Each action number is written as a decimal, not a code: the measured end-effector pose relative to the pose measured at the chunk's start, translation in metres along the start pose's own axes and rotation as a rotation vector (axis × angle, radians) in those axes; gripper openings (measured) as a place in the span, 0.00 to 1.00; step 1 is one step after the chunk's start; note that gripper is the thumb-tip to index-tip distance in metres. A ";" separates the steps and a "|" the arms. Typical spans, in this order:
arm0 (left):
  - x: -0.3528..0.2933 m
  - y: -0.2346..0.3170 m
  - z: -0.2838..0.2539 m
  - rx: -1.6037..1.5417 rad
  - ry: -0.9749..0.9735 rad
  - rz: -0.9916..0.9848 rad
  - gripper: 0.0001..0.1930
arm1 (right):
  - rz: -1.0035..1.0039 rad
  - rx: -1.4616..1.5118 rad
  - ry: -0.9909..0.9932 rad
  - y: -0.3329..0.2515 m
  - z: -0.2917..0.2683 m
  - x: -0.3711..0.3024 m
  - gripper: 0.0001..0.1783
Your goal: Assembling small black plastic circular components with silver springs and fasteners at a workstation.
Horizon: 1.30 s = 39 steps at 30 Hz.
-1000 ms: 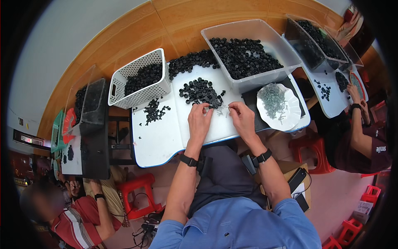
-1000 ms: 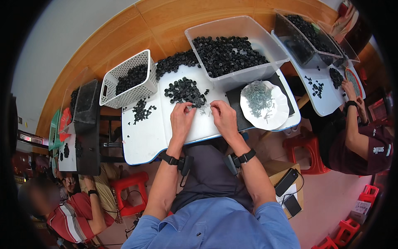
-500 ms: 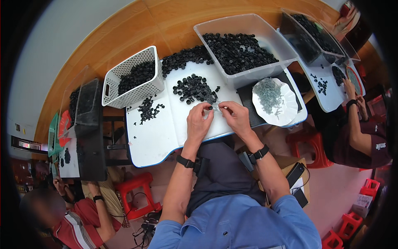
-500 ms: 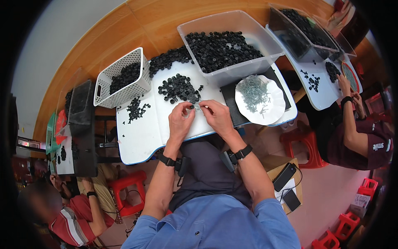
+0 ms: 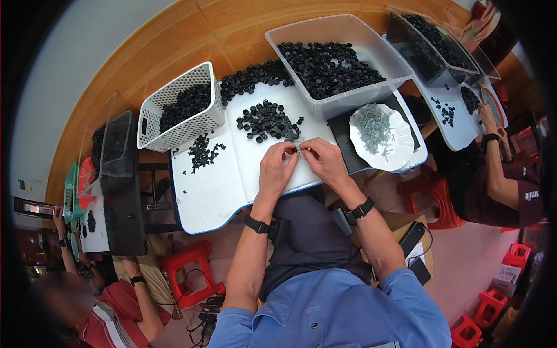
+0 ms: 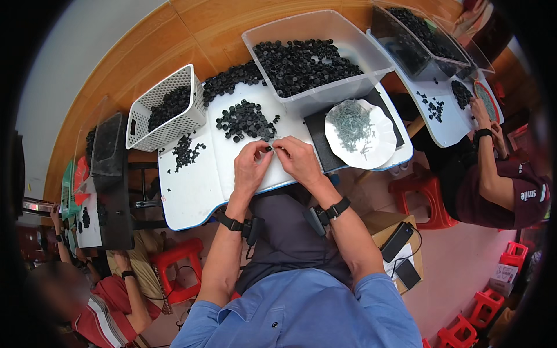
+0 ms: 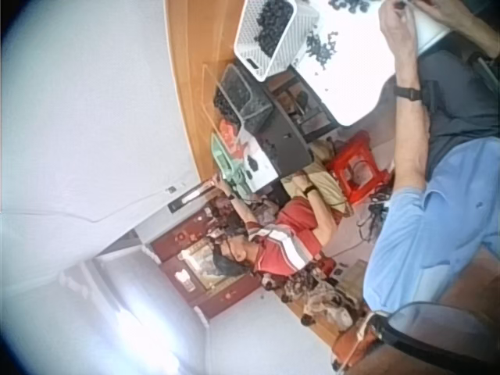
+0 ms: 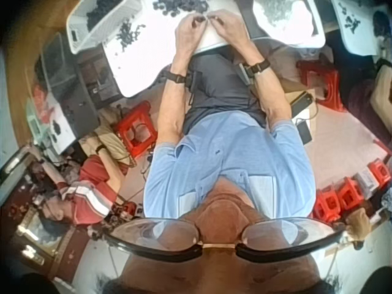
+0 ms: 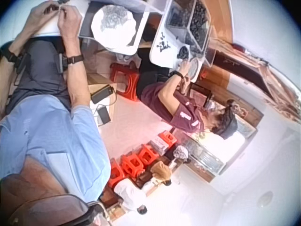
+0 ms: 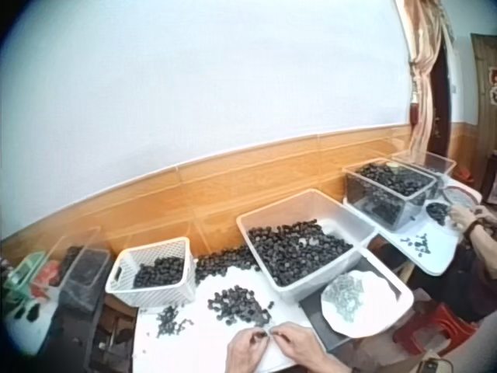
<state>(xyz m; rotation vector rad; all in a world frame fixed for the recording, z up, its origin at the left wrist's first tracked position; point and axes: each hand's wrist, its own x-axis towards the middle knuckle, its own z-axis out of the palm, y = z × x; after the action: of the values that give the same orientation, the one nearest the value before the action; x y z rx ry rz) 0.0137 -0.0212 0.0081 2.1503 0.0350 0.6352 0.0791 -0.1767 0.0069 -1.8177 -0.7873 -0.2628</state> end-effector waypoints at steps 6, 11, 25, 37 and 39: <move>0.000 -0.002 0.001 0.024 -0.001 0.027 0.13 | -0.057 -0.026 -0.002 0.005 0.003 -0.001 0.07; -0.001 -0.007 0.001 0.013 -0.004 0.031 0.13 | -0.061 -0.034 -0.030 0.001 0.003 -0.001 0.07; -0.002 -0.009 0.000 -0.003 0.006 0.014 0.12 | 0.013 0.023 -0.050 -0.004 0.000 0.001 0.07; -0.003 -0.006 0.000 -0.037 -0.011 -0.041 0.11 | 0.213 0.100 -0.108 -0.002 -0.004 0.005 0.06; -0.004 -0.007 0.000 -0.040 -0.007 -0.038 0.11 | 0.222 0.093 -0.116 -0.002 -0.003 0.005 0.06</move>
<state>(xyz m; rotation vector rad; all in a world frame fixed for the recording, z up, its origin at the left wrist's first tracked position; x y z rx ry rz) 0.0115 -0.0177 0.0016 2.1081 0.0583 0.6020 0.0823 -0.1768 0.0125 -1.8260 -0.6590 0.0237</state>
